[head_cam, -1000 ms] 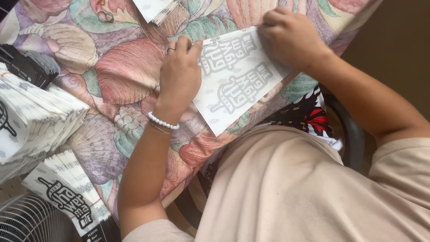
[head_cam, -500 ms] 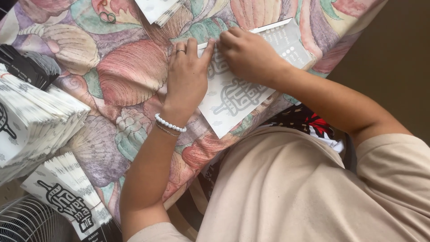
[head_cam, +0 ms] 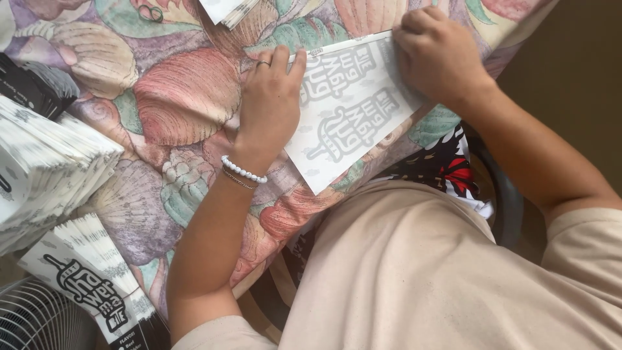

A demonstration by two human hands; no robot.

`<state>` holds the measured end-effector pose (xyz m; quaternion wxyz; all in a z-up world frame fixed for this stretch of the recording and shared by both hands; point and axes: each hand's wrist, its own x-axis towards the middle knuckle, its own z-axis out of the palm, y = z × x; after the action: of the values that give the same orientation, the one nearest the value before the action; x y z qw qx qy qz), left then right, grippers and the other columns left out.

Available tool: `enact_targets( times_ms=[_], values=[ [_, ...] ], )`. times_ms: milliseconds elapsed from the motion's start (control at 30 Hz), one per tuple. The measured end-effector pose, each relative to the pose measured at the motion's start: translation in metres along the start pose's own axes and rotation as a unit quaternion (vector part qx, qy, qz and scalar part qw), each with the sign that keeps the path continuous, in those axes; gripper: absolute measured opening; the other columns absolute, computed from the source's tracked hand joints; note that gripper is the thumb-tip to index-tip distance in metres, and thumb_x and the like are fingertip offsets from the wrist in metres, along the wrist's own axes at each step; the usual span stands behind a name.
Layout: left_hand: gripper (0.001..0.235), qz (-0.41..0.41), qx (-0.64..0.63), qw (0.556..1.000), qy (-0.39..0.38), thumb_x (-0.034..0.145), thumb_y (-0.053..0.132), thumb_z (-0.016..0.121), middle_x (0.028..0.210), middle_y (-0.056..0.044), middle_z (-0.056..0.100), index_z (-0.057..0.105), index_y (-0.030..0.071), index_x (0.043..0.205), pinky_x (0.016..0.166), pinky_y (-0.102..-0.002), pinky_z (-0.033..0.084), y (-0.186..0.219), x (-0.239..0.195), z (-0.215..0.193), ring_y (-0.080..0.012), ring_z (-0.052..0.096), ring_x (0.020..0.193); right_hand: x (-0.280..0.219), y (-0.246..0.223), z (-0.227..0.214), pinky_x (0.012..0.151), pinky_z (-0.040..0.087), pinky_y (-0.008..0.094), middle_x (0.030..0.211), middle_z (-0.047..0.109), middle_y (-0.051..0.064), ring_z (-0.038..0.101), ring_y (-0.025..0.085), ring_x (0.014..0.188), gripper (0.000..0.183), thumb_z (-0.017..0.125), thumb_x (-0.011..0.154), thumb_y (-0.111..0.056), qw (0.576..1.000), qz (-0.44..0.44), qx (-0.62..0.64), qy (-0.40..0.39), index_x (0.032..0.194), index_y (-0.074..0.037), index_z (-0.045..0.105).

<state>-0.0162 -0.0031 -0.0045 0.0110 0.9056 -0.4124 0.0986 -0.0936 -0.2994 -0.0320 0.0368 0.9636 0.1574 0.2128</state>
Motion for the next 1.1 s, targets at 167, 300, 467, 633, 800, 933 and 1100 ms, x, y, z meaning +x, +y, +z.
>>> enact_targets(
  times_ms=[167,300,467,633,800,933,1100],
  values=[
    [0.052,0.000,0.013,1.000,-0.004,0.089,-0.003,0.060,0.128,-0.017,0.056,0.059,0.011,0.139,0.075,-0.038,0.057,0.002,0.003,-0.001,-0.0302,0.057,0.106,0.056,-0.063,-0.002,0.080,0.064,0.033,0.103,0.069,0.010,0.062,0.026,0.102,0.014,0.061,0.104,-0.002,0.986,-0.024,0.156,-0.061,0.103,-0.001,0.075],
    [0.046,-0.009,-0.021,0.999,-0.045,0.096,0.004,0.058,0.132,-0.016,0.051,0.055,0.006,0.142,0.077,-0.031,0.059,0.002,0.002,0.003,-0.0300,0.052,0.115,0.077,-0.091,0.014,0.076,0.057,0.031,0.099,0.066,0.010,0.055,0.022,0.089,0.019,0.055,0.101,-0.002,0.987,-0.054,0.129,-0.084,0.107,0.002,0.073],
    [0.043,0.012,-0.018,1.000,-0.009,0.095,0.003,0.059,0.113,-0.011,0.056,0.060,0.007,0.138,0.069,-0.027,0.054,-0.005,0.000,0.001,-0.0229,0.053,0.095,0.045,-0.046,-0.003,0.072,0.065,0.033,0.104,0.071,0.009,0.064,0.025,0.102,0.018,0.058,0.101,0.001,0.981,-0.019,0.181,-0.068,0.105,0.000,0.076],
    [0.045,0.015,-0.026,0.999,-0.018,0.093,-0.002,0.056,0.109,-0.010,0.056,0.060,0.007,0.138,0.065,-0.025,0.052,-0.010,0.002,-0.005,-0.0207,0.053,0.088,0.000,0.016,-0.003,0.080,0.063,0.030,0.109,0.079,0.004,0.070,0.020,0.099,0.022,0.060,0.106,-0.004,0.999,-0.022,0.035,0.016,0.105,-0.009,0.082],
    [0.058,0.006,0.023,0.998,-0.065,0.091,0.001,0.055,0.123,-0.011,0.053,0.051,0.018,0.147,0.072,-0.034,0.053,0.001,0.003,-0.010,-0.0227,0.053,0.099,0.031,-0.027,-0.030,0.078,0.066,0.036,0.103,0.073,0.015,0.067,0.028,0.095,0.017,0.057,0.105,0.002,0.982,0.067,0.093,-0.151,0.101,0.002,0.073],
    [0.064,0.018,0.048,0.996,-0.076,0.090,0.006,0.058,0.136,-0.014,0.052,0.046,0.017,0.152,0.080,-0.034,0.053,0.000,0.001,-0.009,-0.0286,0.053,0.113,0.062,-0.071,0.004,0.083,0.064,0.041,0.104,0.069,0.017,0.064,0.032,0.099,0.020,0.056,0.094,0.008,0.982,-0.025,0.179,-0.054,0.102,0.006,0.074],
    [0.049,0.012,-0.037,0.999,-0.026,0.091,0.008,0.063,0.120,-0.011,0.056,0.057,0.010,0.140,0.076,-0.034,0.055,-0.006,0.001,-0.009,-0.0259,0.054,0.105,0.061,-0.068,0.003,0.082,0.065,0.033,0.109,0.068,0.011,0.062,0.026,0.107,0.018,0.062,0.100,-0.002,0.975,-0.024,0.204,-0.079,0.113,0.003,0.073]
  ],
)
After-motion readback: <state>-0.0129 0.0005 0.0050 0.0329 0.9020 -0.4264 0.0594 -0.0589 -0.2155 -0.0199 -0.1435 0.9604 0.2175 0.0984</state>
